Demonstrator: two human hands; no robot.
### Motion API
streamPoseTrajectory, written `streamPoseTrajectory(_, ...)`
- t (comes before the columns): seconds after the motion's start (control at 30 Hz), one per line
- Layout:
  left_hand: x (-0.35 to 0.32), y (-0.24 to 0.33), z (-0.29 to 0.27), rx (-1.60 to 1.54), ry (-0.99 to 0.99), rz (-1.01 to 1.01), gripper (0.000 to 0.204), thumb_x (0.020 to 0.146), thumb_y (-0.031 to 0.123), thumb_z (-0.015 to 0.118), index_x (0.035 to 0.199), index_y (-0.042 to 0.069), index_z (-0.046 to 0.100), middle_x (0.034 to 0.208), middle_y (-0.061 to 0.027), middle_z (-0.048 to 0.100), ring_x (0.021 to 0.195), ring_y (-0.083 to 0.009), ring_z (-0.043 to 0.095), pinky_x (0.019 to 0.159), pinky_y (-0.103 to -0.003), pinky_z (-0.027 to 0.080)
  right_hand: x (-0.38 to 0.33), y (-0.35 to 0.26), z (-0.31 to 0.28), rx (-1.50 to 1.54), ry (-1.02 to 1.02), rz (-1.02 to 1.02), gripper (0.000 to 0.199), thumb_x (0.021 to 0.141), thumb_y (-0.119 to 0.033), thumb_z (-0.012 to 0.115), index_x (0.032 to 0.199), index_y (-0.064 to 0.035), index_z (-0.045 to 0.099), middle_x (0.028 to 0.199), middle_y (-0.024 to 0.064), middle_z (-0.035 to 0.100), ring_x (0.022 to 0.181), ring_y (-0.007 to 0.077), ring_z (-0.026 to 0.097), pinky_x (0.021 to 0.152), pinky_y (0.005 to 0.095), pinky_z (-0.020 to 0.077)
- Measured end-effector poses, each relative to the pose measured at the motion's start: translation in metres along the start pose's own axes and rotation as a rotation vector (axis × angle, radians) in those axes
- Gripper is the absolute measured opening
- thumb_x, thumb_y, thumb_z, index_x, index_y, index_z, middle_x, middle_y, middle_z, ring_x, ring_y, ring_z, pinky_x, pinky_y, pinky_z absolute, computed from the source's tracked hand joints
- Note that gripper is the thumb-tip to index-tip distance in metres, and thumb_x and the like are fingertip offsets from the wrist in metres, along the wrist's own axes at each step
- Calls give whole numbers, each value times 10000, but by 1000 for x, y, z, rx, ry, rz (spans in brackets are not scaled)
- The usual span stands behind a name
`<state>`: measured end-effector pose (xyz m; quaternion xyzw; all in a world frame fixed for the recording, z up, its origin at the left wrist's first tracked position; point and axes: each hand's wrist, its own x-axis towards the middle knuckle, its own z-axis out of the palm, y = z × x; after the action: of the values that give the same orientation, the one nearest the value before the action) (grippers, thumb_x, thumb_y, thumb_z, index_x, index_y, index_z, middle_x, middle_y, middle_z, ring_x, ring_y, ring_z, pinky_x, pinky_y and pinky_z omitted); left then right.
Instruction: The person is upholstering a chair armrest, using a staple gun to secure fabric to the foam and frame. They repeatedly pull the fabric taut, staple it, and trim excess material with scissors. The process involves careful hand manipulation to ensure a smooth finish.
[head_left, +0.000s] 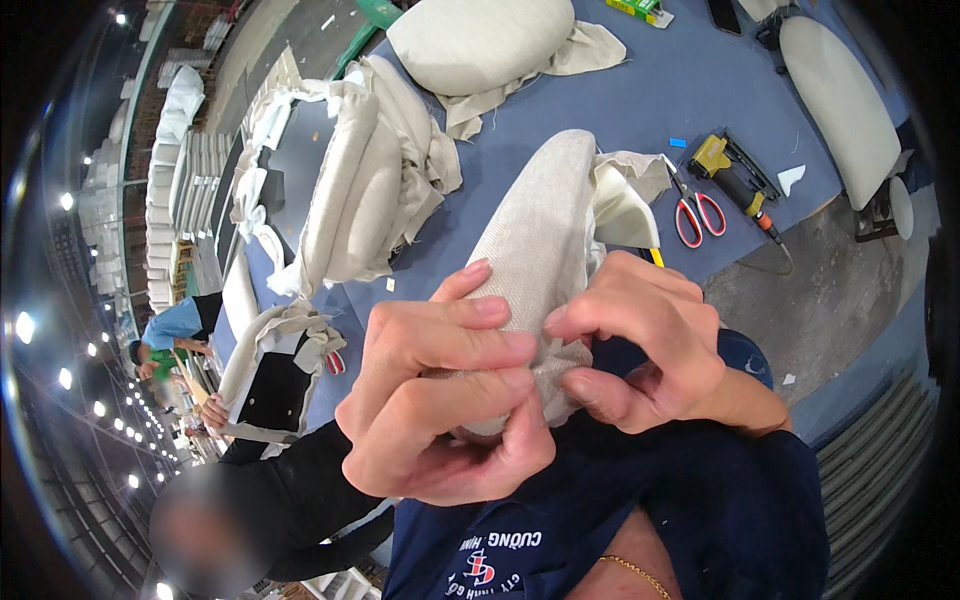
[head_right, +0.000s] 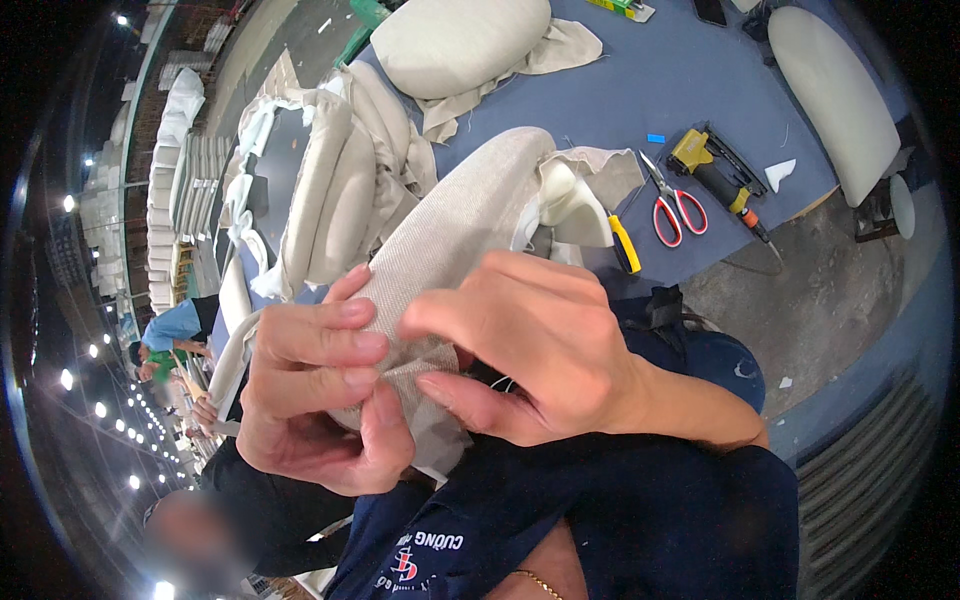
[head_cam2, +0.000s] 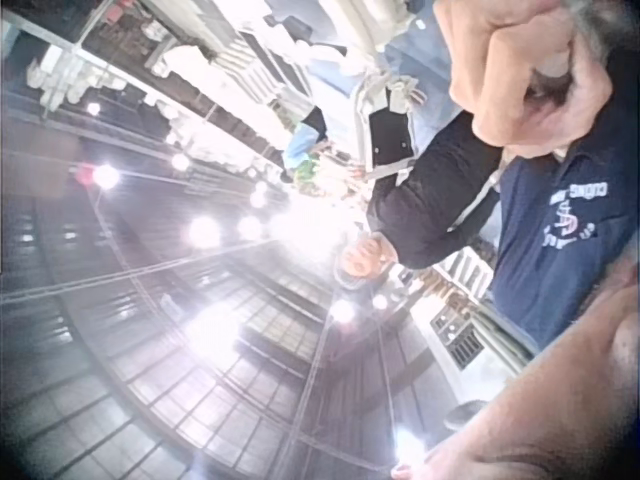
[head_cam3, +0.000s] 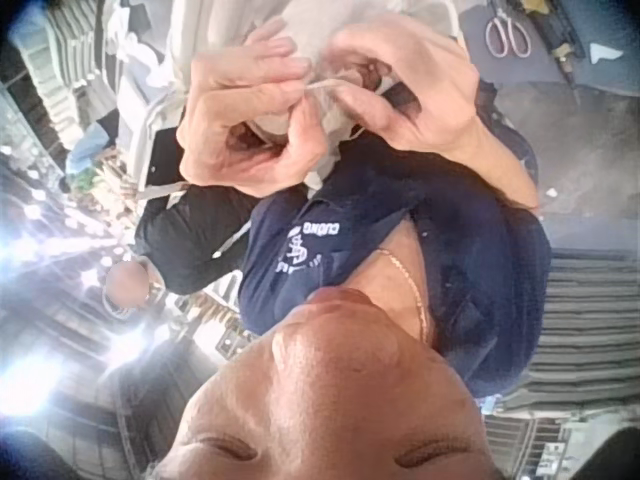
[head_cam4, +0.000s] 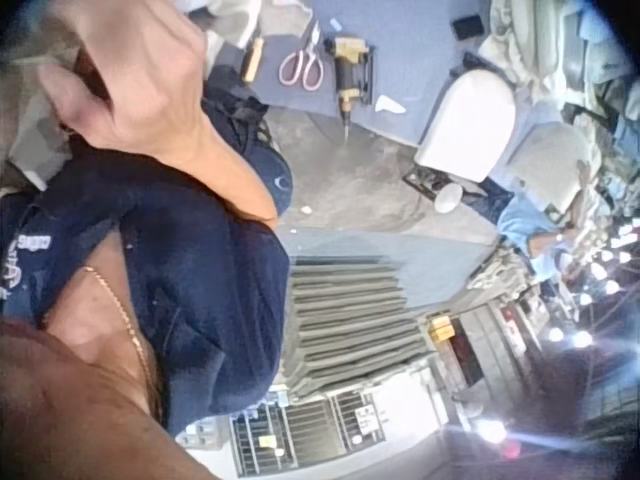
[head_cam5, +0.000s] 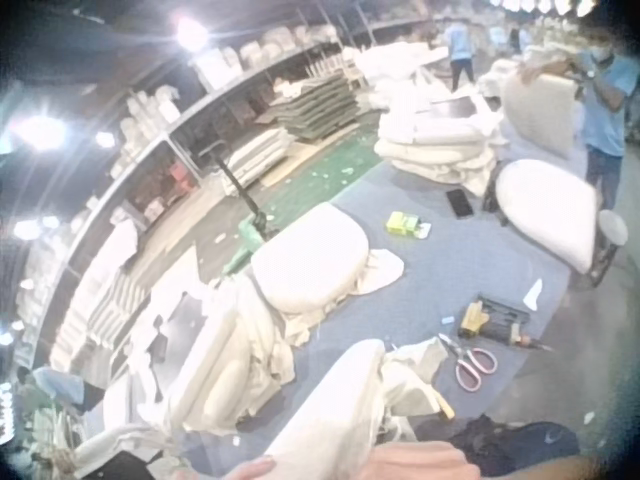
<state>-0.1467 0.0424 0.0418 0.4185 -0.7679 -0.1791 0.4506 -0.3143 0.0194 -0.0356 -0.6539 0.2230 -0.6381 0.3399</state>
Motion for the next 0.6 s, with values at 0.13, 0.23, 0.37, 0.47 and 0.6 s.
streamPoseTrajectory(0.13,4,-3,0,17,-41,25,270,577,-55,735,820,37,661,864,-146,716,837,-273,685,871,-503,598,-7,7,-5,-55,-11,-113,270,751,-110,809,958,34,712,757,76,643,597,220,560,529,312,444)
streamPoseTrajectory(0.23,1,-1,2,37,-25,30,272,573,-55,730,819,38,664,855,-147,714,836,-280,686,868,-504,600,-11,5,-9,-35,-38,-118,288,782,-156,819,984,29,730,791,85,666,629,220,570,562,320,460)
streamPoseTrajectory(0.37,1,1,3,28,-20,35,276,571,-60,719,823,41,667,855,-153,714,835,-283,686,861,-509,603,-8,-2,-11,-8,-35,-71,328,683,-107,865,960,11,736,776,74,663,643,218,563,590,330,460)
streamPoseTrajectory(0.47,2,0,5,24,-18,30,274,569,-59,714,821,40,668,854,-157,714,827,-280,684,858,-515,604,-10,0,-11,153,-36,44,291,693,-75,868,940,7,736,766,82,674,654,233,581,598,331,459)
streamPoseTrajectory(0.6,2,1,5,19,-3,25,263,593,-62,708,833,38,666,862,-161,712,836,-279,679,876,-521,597,-13,-2,-7,391,23,241,211,713,-36,858,869,9,723,739,95,681,651,253,595,583,337,454)
